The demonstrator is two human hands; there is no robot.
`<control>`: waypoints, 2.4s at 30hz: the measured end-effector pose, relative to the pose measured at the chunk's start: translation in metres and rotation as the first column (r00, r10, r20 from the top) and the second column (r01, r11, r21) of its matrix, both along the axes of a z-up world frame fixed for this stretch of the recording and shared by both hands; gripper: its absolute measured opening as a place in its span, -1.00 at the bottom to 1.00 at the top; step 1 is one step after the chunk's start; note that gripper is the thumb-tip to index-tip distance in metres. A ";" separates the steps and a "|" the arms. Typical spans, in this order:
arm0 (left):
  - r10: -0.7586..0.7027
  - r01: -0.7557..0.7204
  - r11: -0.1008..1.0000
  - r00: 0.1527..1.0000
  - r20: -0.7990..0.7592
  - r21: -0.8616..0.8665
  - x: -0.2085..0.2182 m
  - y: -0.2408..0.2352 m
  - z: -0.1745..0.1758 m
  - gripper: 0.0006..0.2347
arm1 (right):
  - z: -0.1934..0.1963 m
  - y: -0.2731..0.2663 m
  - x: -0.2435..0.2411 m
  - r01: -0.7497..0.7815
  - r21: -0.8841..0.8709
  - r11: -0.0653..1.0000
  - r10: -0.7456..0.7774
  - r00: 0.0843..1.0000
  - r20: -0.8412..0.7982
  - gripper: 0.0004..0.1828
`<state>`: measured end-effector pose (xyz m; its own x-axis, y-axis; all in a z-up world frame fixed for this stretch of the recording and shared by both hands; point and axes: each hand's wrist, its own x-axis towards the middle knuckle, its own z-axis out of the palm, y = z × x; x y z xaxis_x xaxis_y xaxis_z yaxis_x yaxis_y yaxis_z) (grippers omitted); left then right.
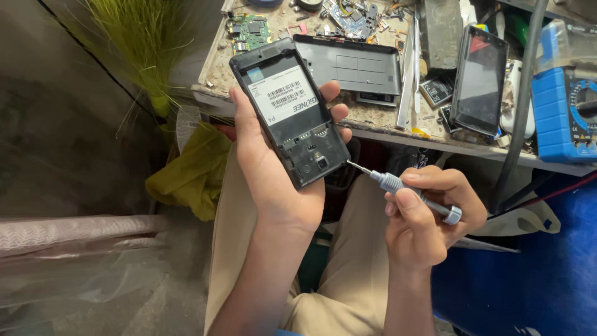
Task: The person unscrews the back of a mobile phone using a precision screwdriver while working at a desk filled with electronic components.
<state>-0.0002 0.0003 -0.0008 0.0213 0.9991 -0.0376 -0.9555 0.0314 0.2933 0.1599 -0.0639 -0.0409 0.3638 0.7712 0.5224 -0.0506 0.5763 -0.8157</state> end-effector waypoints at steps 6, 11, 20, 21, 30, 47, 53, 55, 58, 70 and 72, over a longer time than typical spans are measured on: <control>0.003 -0.003 1.000 1.000 -0.006 0.005 0.000 -0.001 0.000 -0.43 | 0.000 -0.001 0.001 0.020 -0.011 1.000 -0.020 1.000 0.008 -0.89; -0.001 0.001 1.000 1.000 0.001 0.018 0.000 -0.001 0.000 -0.44 | 0.000 -0.001 0.000 0.020 -0.009 1.000 -0.020 1.000 0.006 -0.88; 0.000 0.000 1.000 1.000 0.011 0.021 -0.001 -0.002 -0.001 -0.44 | 0.001 -0.003 -0.001 0.024 -0.001 1.000 -0.024 0.999 0.031 -0.88; 0.000 -0.001 1.000 1.000 0.011 0.022 -0.001 -0.001 -0.001 -0.44 | 0.001 -0.003 -0.002 0.037 -0.010 0.999 -0.037 0.999 0.035 -0.88; 0.005 -0.005 1.000 1.000 0.009 0.015 -0.001 -0.001 -0.002 -0.44 | 0.007 -0.004 -0.006 0.089 -0.058 0.994 -0.086 0.995 0.053 -0.89; 0.000 0.000 1.000 1.000 0.018 0.022 -0.002 -0.001 -0.002 -0.45 | 0.008 -0.001 -0.009 0.105 -0.090 0.990 -0.100 0.993 0.055 -0.88; 0.003 -0.003 1.000 1.000 0.007 0.004 -0.002 0.000 -0.002 -0.44 | 0.008 -0.004 -0.009 0.118 -0.062 0.991 -0.113 0.990 0.080 -0.89; 0.005 -0.005 1.000 1.000 0.006 0.011 -0.002 0.000 -0.002 -0.44 | 0.012 -0.005 -0.011 0.127 -0.070 0.989 -0.119 0.987 0.110 -0.90; 0.032 -0.031 0.999 0.999 -0.026 0.028 0.000 -0.001 -0.003 -0.44 | 0.024 -0.008 -0.014 0.168 -0.117 0.979 -0.140 0.967 0.213 -0.92; 0.088 -0.073 0.995 0.970 -0.227 0.072 0.021 0.003 -0.009 -0.42 | 0.087 -0.018 -0.019 0.392 -0.318 0.863 -0.070 0.717 0.694 -0.89; 0.095 -0.077 0.994 0.964 -0.249 0.084 0.022 0.002 -0.009 -0.42 | 0.092 -0.017 -0.017 0.396 -0.248 0.884 -0.068 0.635 0.770 -0.88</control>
<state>0.0216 0.0023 -0.0100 -0.0659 0.9969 0.0419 -0.8485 -0.0781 0.5233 0.1426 -0.0810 0.0512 0.1897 0.8984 0.3960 0.7374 0.1359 -0.6616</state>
